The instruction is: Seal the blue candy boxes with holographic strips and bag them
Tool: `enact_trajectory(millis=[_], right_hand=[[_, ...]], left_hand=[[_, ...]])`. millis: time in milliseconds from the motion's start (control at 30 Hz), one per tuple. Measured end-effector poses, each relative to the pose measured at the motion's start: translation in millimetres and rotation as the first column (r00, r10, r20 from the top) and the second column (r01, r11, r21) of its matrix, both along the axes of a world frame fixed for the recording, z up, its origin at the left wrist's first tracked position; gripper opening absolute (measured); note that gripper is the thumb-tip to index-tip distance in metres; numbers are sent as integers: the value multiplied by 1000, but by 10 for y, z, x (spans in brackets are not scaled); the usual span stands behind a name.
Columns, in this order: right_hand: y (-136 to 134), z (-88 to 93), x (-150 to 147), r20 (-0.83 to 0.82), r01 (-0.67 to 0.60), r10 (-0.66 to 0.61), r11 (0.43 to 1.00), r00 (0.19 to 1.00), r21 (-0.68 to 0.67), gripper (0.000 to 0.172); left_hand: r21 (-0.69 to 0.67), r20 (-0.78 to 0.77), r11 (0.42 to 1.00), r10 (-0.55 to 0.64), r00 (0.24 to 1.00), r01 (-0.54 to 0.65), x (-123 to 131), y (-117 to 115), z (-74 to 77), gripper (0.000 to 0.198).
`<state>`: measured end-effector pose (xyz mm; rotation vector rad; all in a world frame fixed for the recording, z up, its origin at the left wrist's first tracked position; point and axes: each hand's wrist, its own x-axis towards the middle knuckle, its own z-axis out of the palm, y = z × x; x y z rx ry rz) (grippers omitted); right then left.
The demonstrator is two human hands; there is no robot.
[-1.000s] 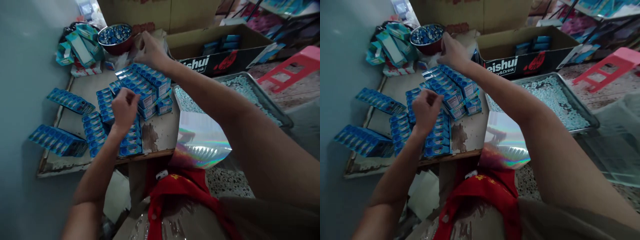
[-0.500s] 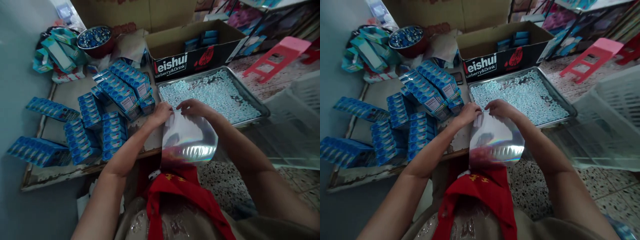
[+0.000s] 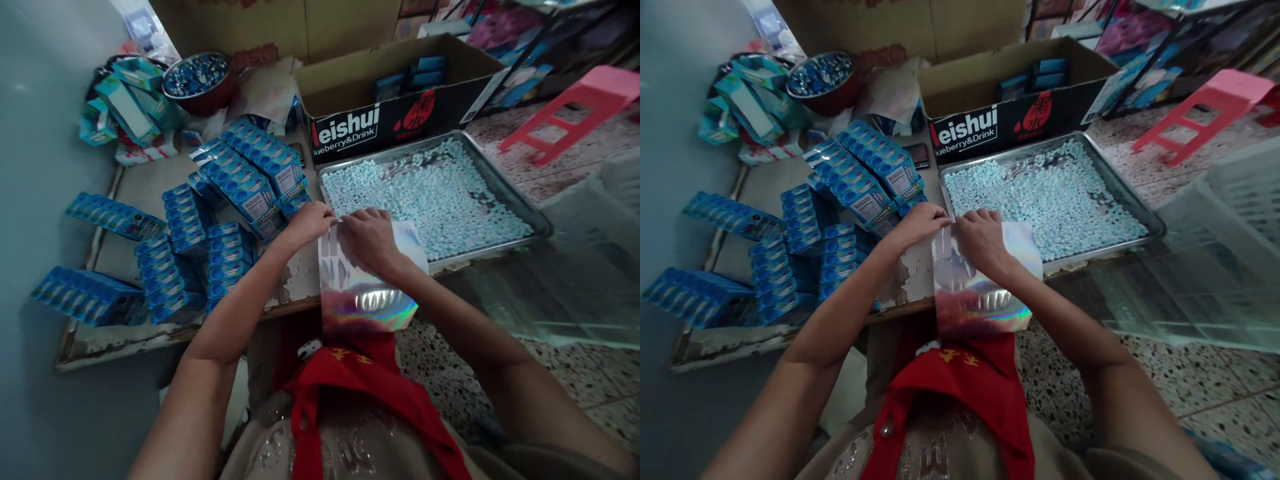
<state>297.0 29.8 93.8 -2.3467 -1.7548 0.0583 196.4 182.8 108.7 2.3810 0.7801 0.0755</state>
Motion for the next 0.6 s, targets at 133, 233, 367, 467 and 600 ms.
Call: enact_trajectory(millis=[133, 233, 367, 467, 600], right_hand=[[-84, -211, -238, 58, -20, 16, 997, 998, 73, 60], [-159, -399, -379, 111, -17, 11, 998, 994, 56, 65], [-255, -494, -499, 131, -22, 21, 1000, 991, 9, 66], [-309, -469, -529, 140, -27, 20, 999, 990, 44, 62], [-314, -491, -496, 165, -73, 45, 983, 985, 169, 53]], left_hand=[[14, -10, 1000, 4, 1000, -4, -103, -40, 135, 21], [3, -8, 999, 32, 999, -32, -188, -53, 174, 23], [-38, -12, 998, 48, 999, -49, -297, -39, 171, 22], [-51, -20, 998, 30, 999, -31, -372, -31, 182, 22], [-68, -34, 997, 20, 999, -22, -448, -38, 230, 21]])
